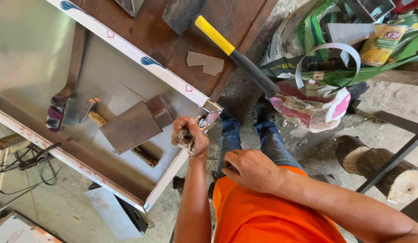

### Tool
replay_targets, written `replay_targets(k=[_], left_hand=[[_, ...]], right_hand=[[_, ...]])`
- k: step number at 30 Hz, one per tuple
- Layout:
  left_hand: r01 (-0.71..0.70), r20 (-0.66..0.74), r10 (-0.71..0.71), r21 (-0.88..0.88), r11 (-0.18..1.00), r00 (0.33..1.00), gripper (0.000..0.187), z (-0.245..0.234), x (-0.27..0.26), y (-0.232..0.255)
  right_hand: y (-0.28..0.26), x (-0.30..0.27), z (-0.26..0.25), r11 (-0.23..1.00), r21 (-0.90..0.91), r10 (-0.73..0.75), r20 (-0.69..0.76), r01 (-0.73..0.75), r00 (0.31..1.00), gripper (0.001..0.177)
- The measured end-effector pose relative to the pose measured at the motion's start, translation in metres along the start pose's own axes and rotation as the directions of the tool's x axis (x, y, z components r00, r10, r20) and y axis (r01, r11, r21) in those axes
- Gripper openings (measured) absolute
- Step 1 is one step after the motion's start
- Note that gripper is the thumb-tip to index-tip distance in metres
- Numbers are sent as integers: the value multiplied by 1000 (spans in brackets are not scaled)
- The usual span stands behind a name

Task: The person clamps a thin metal rod against the corner of a metal frame using locking pliers, then hammers along the rod to secure it to the frame. They reposition the pliers and hammer repeatedly, working around the frame corner.

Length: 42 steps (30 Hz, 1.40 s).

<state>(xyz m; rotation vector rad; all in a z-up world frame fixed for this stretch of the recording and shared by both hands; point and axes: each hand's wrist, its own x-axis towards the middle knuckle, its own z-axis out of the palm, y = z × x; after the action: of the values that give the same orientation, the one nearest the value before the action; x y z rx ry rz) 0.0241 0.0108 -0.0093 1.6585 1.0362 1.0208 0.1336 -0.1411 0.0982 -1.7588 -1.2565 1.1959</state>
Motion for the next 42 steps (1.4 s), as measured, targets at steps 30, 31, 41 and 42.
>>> replay_targets(k=[30,31,41,42], left_hand=[[-264,497,199,65,962,844,49,-33,13,-11],[-265,487,202,63,962,850,49,-38,20,-8],[-296,690,123,137,945,713,58,-60,52,-11],[-286,683,109,151,946,722,57,-64,55,-14]], right_hand=[[-152,230,8,942,-332,-26,94,56,995,27],[-158,248,17,938,-341,-31,100,63,995,27],[-153,373,130,837,-527,-7,256,145,967,28],[-153,382,145,838,-531,18,257,126,966,26]])
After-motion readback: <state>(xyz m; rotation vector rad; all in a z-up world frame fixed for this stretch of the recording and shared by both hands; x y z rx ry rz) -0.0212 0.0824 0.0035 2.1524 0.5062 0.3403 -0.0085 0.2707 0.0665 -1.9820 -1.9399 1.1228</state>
